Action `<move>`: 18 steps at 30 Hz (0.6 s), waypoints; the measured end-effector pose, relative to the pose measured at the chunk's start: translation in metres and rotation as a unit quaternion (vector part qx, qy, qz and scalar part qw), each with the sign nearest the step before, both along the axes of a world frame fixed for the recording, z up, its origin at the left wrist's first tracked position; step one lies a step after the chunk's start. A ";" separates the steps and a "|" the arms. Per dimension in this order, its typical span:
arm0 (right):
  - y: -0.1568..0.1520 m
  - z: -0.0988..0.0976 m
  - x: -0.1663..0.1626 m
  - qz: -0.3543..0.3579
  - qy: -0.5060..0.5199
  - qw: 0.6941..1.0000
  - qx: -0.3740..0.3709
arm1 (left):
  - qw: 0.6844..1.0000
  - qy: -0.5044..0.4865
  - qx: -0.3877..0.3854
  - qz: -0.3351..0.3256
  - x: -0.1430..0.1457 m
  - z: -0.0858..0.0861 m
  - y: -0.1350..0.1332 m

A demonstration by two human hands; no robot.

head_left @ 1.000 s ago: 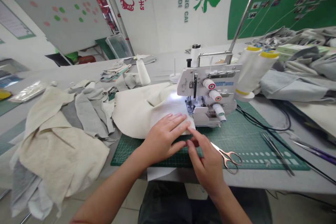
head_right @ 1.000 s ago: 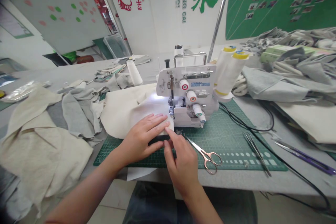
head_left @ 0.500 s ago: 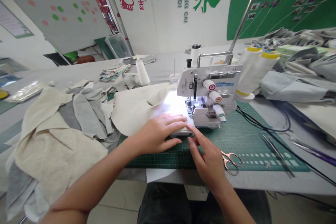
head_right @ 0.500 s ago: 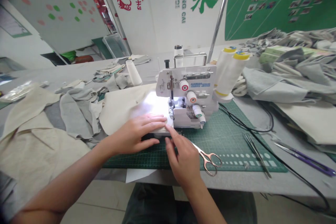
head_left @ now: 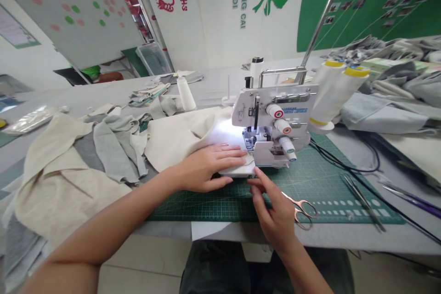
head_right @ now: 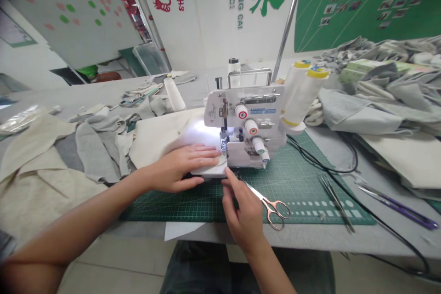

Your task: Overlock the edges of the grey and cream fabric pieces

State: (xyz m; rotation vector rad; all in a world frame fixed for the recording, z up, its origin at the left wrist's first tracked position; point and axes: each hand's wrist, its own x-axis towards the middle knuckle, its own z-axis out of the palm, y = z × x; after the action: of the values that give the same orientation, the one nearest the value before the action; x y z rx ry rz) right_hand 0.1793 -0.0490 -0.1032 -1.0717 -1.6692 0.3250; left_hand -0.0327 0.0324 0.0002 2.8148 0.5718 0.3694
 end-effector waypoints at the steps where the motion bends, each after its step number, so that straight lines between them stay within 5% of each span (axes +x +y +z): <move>1: -0.001 0.000 0.000 0.002 0.000 1.000 -0.005 | 1.000 -0.001 0.003 0.008 0.000 -0.001 -0.002; 18: -0.002 0.000 0.003 0.012 -0.001 1.000 -0.012 | 0.991 0.005 0.058 0.119 0.016 -0.012 -0.020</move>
State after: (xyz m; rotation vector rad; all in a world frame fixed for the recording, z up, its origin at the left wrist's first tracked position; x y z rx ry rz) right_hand 0.1819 -0.0506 -0.1034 -1.0714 -1.6850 0.3603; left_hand -0.0171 0.0126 -0.0117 2.8654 0.9217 0.4472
